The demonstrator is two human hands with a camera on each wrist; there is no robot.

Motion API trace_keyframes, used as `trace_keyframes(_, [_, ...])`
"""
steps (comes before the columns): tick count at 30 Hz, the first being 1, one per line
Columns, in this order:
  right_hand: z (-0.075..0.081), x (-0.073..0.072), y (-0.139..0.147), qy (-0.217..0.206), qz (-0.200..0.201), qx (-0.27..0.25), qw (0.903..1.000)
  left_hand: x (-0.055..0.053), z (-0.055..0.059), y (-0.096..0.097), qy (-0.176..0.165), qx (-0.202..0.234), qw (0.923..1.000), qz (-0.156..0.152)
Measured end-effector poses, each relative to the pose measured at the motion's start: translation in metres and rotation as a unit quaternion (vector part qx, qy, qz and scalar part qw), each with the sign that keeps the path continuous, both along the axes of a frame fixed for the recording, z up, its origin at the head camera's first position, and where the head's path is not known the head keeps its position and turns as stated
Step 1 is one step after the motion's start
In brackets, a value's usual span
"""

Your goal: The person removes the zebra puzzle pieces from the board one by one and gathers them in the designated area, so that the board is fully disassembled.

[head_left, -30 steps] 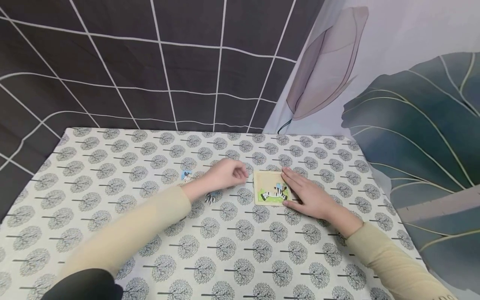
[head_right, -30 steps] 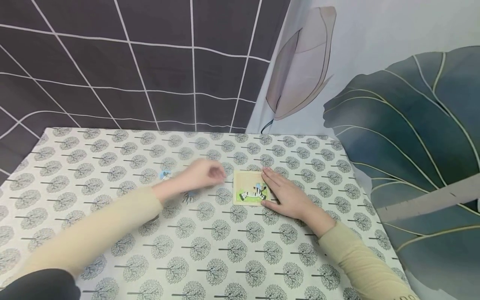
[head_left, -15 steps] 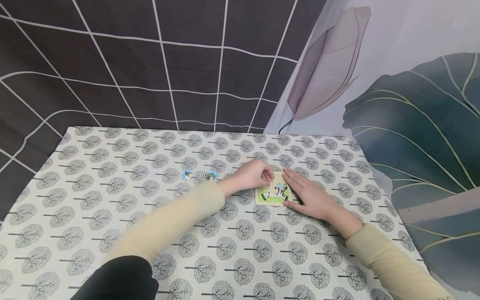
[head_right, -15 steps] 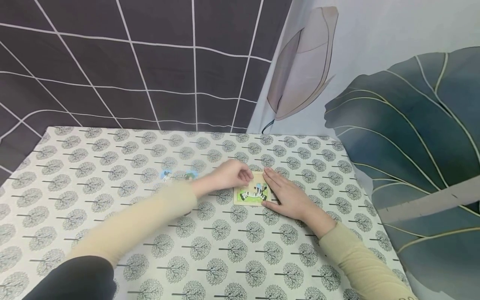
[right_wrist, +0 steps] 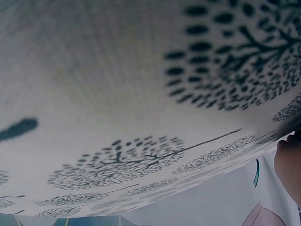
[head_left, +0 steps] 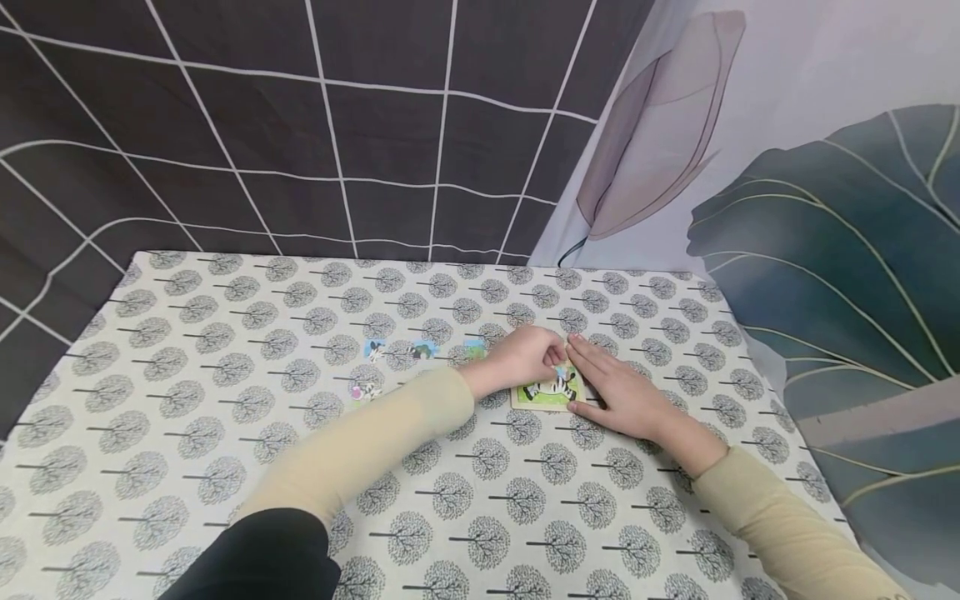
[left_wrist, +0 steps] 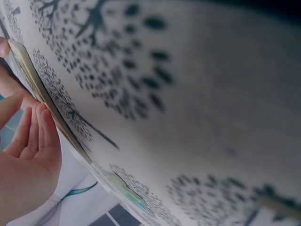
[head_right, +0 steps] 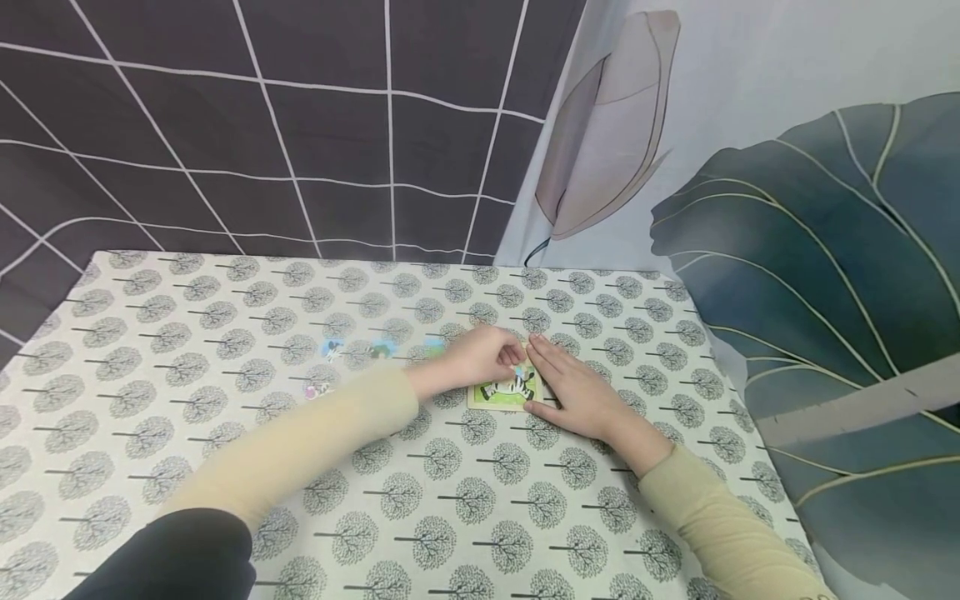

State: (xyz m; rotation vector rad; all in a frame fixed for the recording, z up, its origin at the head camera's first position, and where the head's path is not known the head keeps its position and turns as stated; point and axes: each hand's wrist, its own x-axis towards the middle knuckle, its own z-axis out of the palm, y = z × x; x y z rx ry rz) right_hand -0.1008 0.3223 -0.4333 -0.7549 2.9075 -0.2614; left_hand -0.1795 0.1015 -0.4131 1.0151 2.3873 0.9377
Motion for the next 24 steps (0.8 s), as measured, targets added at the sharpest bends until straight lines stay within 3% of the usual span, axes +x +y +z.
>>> trace_keyframes(14, [-0.0001, 0.0005, 0.0009, -0.001, -0.002, -0.005, 1.0, 0.0091, -0.0006, 0.005, 0.072, -0.054, 0.9959, -0.005])
trace_keyframes(24, [-0.0009, 0.0004, 0.0012, -0.006, -0.01, -0.016, 0.9998, 0.0098, -0.0036, 0.0056, 0.057, -0.036, 0.9977, 0.001])
